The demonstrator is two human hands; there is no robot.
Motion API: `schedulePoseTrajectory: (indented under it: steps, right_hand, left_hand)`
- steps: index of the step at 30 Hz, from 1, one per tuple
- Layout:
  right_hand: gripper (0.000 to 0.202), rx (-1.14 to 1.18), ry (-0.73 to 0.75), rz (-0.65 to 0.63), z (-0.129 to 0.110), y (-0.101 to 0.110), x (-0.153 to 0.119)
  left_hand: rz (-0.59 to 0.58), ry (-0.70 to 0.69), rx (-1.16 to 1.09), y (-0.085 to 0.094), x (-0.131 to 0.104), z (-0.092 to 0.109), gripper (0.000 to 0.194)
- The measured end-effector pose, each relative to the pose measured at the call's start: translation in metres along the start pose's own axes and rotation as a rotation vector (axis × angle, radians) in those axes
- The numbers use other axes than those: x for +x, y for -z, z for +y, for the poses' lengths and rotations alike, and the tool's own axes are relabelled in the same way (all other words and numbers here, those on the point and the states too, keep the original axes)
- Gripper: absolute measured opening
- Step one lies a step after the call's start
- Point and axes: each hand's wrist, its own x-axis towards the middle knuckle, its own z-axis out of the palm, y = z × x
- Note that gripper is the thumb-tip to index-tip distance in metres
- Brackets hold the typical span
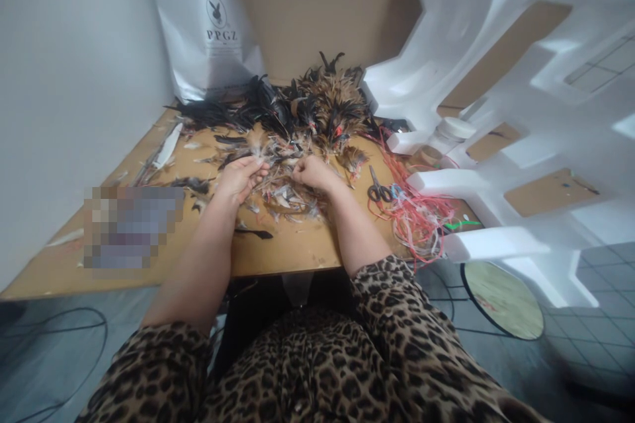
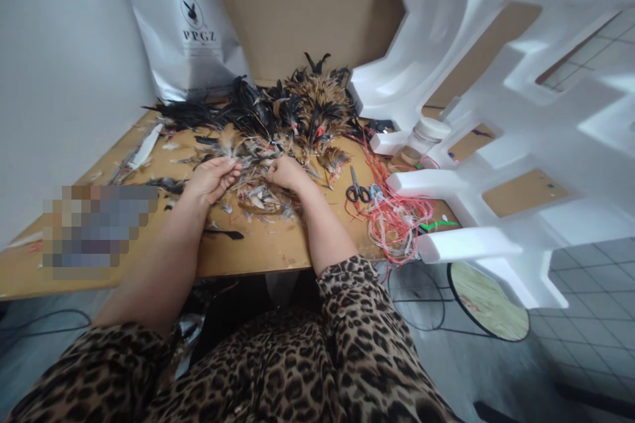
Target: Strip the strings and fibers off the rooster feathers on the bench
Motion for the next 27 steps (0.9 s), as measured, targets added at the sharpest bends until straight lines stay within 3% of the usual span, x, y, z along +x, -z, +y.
schedulePoseTrajectory:
  steps: [4, 11, 19, 27]
  right_hand:
    - [0.013, 0.351, -0.100, 0.061, 0.002, 0.001, 0.004]
    - [0.026, 0.977, -0.129, -0.019, 0.000, -0.014, 0.011]
    - [0.032, 1.072, -0.092, 0.051, -0.011, -0.033, 0.009]
    - [0.026, 1.026, -0.070, 0.151, -0.018, -0.042, 0.007]
  left_hand:
    - [0.010, 0.018, -0.021, -0.003, -0.002, 0.001, 0.014]
    - [-0.050, 0.091, 0.022, -0.011, -0.011, 0.006, 0.016]
    - [-0.107, 0.104, 0.041, -0.014, -0.013, 0.005, 0.015]
    - [-0.111, 0.087, 0.066, -0.012, -0.011, 0.001, 0.017]
